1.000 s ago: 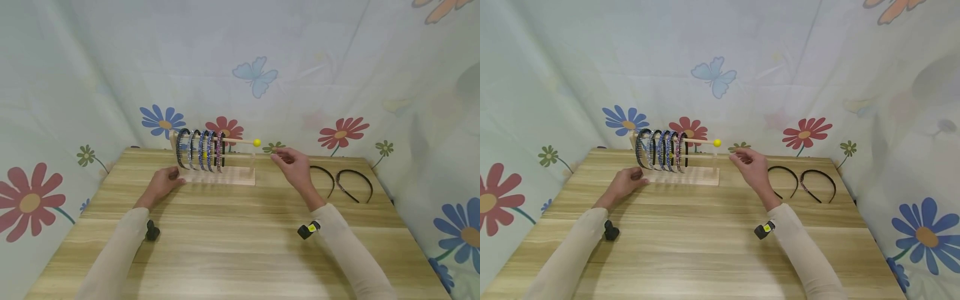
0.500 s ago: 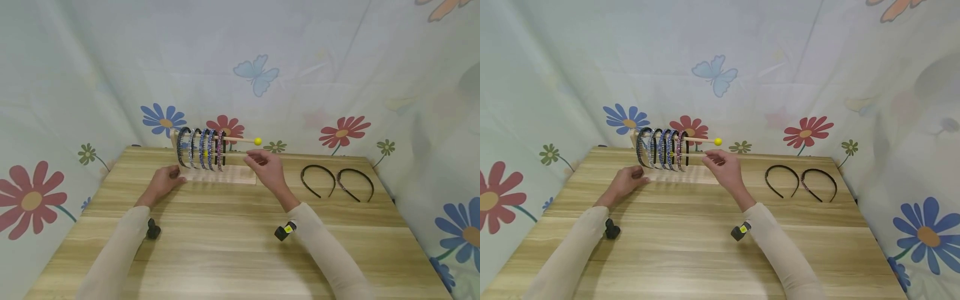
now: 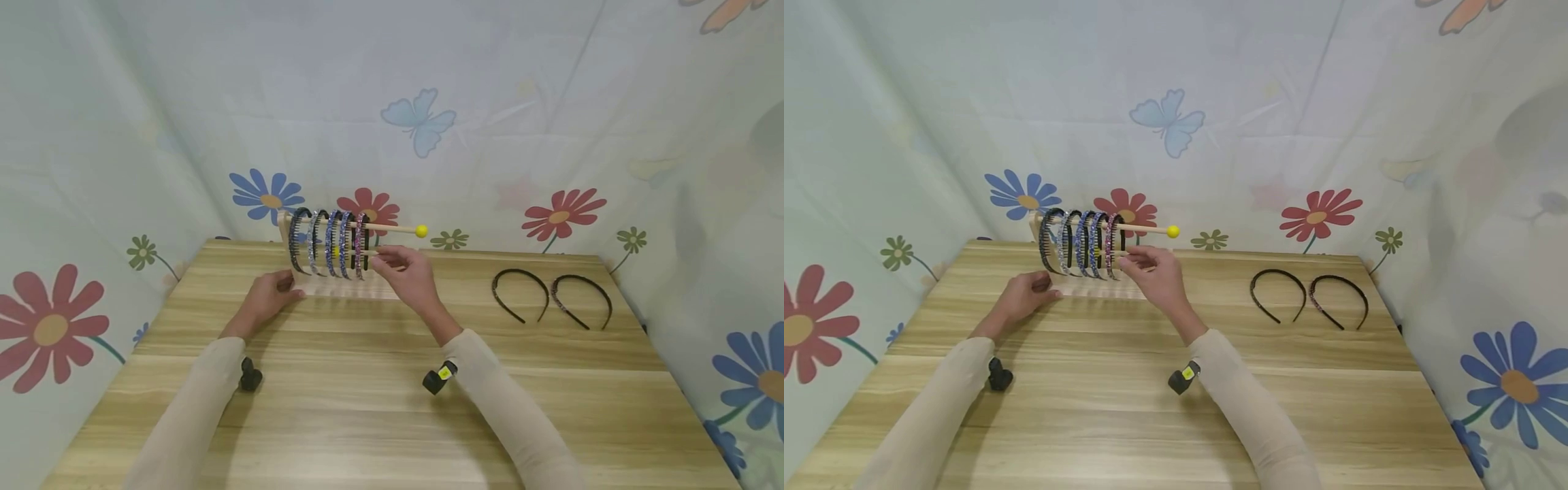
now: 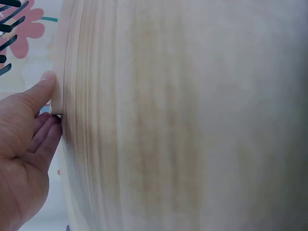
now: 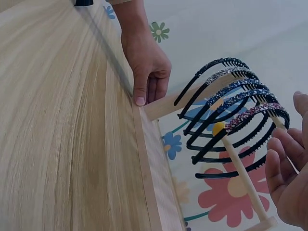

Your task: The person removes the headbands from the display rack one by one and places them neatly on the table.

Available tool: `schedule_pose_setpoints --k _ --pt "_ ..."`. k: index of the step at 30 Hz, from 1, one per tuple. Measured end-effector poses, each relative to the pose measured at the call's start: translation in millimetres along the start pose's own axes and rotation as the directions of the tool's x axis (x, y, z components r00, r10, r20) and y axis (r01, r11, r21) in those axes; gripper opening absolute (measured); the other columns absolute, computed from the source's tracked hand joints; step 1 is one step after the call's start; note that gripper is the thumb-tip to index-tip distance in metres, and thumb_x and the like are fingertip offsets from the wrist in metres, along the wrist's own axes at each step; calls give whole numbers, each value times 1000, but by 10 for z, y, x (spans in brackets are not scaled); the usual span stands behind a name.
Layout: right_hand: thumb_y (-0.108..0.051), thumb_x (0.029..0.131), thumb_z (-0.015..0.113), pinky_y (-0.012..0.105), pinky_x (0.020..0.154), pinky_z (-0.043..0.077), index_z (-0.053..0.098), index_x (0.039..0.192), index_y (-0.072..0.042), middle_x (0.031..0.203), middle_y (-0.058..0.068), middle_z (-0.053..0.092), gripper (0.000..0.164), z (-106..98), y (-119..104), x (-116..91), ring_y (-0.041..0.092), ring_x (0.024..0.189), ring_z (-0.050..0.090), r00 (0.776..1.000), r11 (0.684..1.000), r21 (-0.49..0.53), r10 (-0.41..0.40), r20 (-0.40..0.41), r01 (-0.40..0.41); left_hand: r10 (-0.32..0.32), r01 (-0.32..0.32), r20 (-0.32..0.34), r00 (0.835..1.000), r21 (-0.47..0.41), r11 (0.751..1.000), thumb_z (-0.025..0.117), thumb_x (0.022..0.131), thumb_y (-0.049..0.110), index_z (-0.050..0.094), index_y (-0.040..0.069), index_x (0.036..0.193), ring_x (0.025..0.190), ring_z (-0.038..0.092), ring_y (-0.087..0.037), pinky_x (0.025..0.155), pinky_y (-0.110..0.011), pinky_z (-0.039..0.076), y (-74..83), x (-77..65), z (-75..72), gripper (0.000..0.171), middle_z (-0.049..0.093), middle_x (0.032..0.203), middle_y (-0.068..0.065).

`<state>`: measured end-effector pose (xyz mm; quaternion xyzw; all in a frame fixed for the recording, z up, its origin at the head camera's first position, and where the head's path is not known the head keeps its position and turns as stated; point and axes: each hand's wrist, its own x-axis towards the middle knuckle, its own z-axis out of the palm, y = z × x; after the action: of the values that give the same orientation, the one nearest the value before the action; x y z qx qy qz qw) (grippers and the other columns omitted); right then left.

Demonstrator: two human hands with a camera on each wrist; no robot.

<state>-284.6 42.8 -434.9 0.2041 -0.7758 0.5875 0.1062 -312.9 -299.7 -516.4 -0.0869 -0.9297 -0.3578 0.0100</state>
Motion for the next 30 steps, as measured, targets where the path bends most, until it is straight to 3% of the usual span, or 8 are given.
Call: schedule_pose_setpoints --k 19,30 --pt "-38 94 75 32 83 61 72 126 -12 108 3 77 42 220 -26 98 16 98 70 996 998 29 61 68 -63 10 -10 -3 1000 -3 1000 76 95 26 53 -6 143 128 59 -41 109 -53 48 24 -20 -15 63 58 141 -25" --pt "-34 95 75 31 78 61 74 122 -10 107 4 77 36 242 -63 112 16 97 70 993 995 15 101 54 -102 5 -5 -2 1000 -9 1000 75 95 26 52 -6 145 129 59 -41 109 -53 48 7 -17 -10 63 57 142 -26"
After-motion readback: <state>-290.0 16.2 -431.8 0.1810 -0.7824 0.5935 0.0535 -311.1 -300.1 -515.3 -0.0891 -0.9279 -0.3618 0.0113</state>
